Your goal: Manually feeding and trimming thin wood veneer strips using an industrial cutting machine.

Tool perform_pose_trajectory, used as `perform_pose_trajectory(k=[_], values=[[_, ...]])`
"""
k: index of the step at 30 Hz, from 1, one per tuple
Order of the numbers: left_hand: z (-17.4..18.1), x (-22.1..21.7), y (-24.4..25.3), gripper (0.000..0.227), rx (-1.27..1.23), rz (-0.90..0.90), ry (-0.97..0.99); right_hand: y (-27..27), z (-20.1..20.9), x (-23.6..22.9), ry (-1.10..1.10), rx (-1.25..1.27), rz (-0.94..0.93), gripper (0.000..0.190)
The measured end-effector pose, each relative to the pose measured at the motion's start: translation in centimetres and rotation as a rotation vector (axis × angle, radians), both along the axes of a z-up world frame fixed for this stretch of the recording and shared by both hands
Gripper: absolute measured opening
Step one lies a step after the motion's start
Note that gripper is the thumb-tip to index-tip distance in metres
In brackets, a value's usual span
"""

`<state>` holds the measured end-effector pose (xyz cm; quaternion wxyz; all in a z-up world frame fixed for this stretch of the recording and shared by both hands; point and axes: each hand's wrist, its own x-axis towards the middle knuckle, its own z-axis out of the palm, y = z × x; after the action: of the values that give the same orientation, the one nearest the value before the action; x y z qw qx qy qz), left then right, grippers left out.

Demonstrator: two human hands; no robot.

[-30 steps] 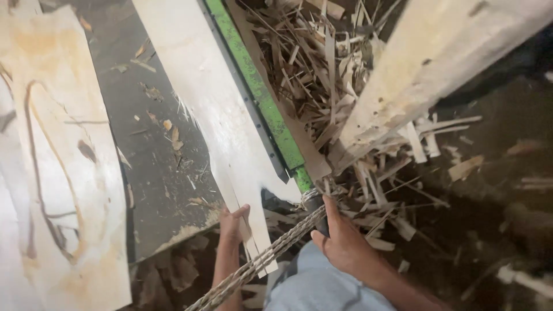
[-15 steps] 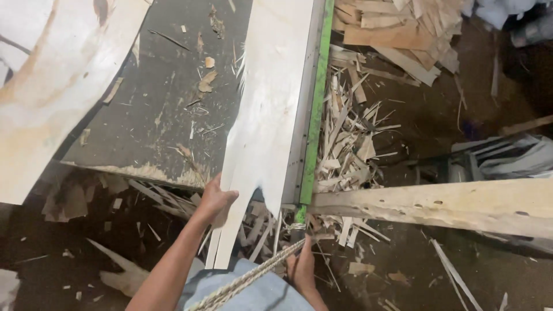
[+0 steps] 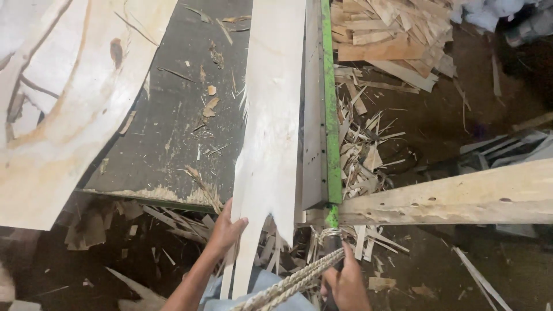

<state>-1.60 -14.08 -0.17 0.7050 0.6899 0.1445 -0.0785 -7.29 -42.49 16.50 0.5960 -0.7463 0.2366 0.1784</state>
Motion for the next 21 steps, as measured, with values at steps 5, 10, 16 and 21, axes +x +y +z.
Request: perform_pose_trajectory(k=[5, 10, 16, 21], values=[[0.2, -1.4, -0.2, 0.07, -0.052, 0.005, 0.028, 0.0, 2.2, 0.3, -0.009, 0.012, -0.008, 0.046], [0.4, -0.7, -0.5, 0.07, -0.097, 0.024, 0.075, 0.9, 2.9, 0.3, 0.087, 0.028, -0.066, 0.053], [1.4, 2.9, -1.2, 0.07, -0.051, 0.008, 0.158, 1.1, 3.3, 0.2, 0.079, 0.016, -0.039, 0.049], [1.5, 4.4, -2.7, 0.065, -0.132, 0.022, 0.103, 1.5, 2.8, -0.1, 0.04, 0.005, -0.038, 0.047]])
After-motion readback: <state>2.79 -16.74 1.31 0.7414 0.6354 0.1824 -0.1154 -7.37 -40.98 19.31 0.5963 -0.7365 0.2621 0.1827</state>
